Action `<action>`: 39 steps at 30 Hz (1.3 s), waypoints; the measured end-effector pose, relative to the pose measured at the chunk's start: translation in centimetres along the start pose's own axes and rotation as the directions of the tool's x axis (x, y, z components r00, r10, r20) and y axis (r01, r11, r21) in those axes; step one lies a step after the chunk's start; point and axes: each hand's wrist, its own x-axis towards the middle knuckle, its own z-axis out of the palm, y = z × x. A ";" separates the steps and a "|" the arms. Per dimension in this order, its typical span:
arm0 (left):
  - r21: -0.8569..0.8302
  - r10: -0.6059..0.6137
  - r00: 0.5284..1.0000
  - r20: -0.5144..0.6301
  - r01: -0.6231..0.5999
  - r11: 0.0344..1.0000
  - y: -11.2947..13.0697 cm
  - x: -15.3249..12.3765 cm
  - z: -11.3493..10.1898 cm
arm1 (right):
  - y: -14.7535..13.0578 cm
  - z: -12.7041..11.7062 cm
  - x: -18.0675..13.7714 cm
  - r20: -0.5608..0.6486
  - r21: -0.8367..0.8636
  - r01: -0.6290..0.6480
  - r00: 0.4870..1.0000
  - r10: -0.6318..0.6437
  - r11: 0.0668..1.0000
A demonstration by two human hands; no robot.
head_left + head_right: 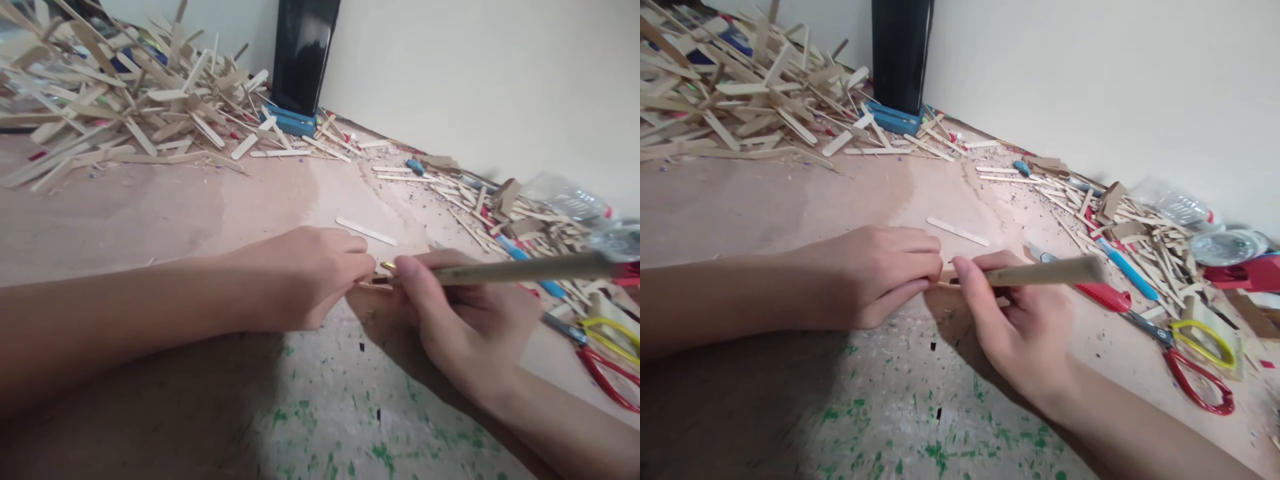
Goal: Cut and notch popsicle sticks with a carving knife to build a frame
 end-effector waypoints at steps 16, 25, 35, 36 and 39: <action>0.000 0.037 0.999 -0.018 -0.037 0.999 0.1 -0.1 -0.4 | -0.2 0.0 0.0 0.014 -0.013 0.042 0.999 -0.042 0.999; 0.008 0.034 0.999 -0.043 -0.033 0.999 0.0 0.0 -0.2 | -0.4 -0.1 0.1 0.042 -0.061 0.083 0.996 -0.081 0.995; 0.113 0.105 0.992 -0.071 -0.097 0.989 0.8 -0.8 -0.7 | -0.3 -0.2 0.3 -0.050 0.051 0.051 0.998 -0.049 0.997; 0.129 0.116 0.990 -0.078 -0.106 0.986 0.9 -0.9 -0.6 | -0.2 -0.4 0.4 -0.052 0.080 0.018 0.999 -0.014 0.997; 0.103 0.103 0.990 -0.099 -0.093 0.990 1.0 -1.1 -0.4 | -0.1 -0.8 0.9 -0.037 0.162 -0.102 0.993 0.109 0.982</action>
